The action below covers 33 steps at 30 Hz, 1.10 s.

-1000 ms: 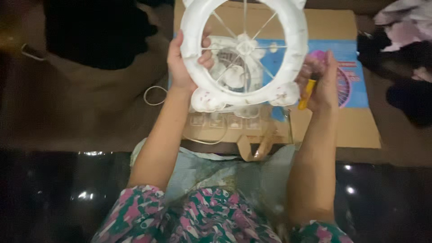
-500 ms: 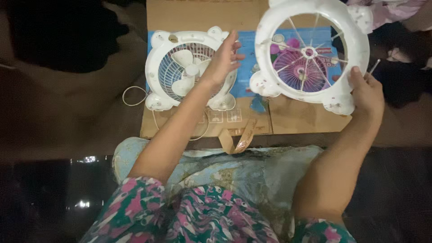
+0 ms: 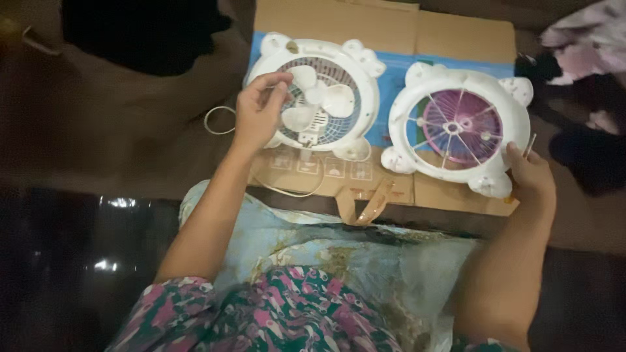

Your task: The person disassembles a small white electric fan by removing the front grille and then unscrewing the central hub to detach the fan blades. They use a yellow screwdriver to loosen the screw and separate the components.

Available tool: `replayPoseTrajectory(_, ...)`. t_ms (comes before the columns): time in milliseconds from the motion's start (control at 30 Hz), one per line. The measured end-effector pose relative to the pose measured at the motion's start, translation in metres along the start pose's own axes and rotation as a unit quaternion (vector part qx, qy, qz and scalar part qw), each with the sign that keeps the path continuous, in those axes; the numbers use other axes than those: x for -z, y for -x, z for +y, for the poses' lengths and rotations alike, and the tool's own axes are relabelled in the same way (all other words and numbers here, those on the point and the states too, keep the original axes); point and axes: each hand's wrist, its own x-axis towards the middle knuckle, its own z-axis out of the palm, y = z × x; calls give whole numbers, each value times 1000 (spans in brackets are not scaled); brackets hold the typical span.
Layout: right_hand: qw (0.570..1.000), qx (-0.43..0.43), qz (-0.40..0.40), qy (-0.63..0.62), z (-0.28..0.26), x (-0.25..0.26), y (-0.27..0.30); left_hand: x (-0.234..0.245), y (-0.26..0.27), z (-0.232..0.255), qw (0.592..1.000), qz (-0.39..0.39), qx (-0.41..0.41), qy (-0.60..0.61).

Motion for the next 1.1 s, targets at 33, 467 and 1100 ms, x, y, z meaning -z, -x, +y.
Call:
replayPoseTrajectory(33, 1000, -8, -5, 7, 4, 1, -3, 9, -1, -2, 1000, 15, -12, 15)
replayPoseTrajectory(467, 904, 17, 132, 407, -10, -21, 1, 47, -6, -5, 982, 83, -95, -143)
replayPoseTrajectory(1100, 938, 76, -314, 125, -170, -291, 175, -1, -12, -25, 894, -202, 6, -399)
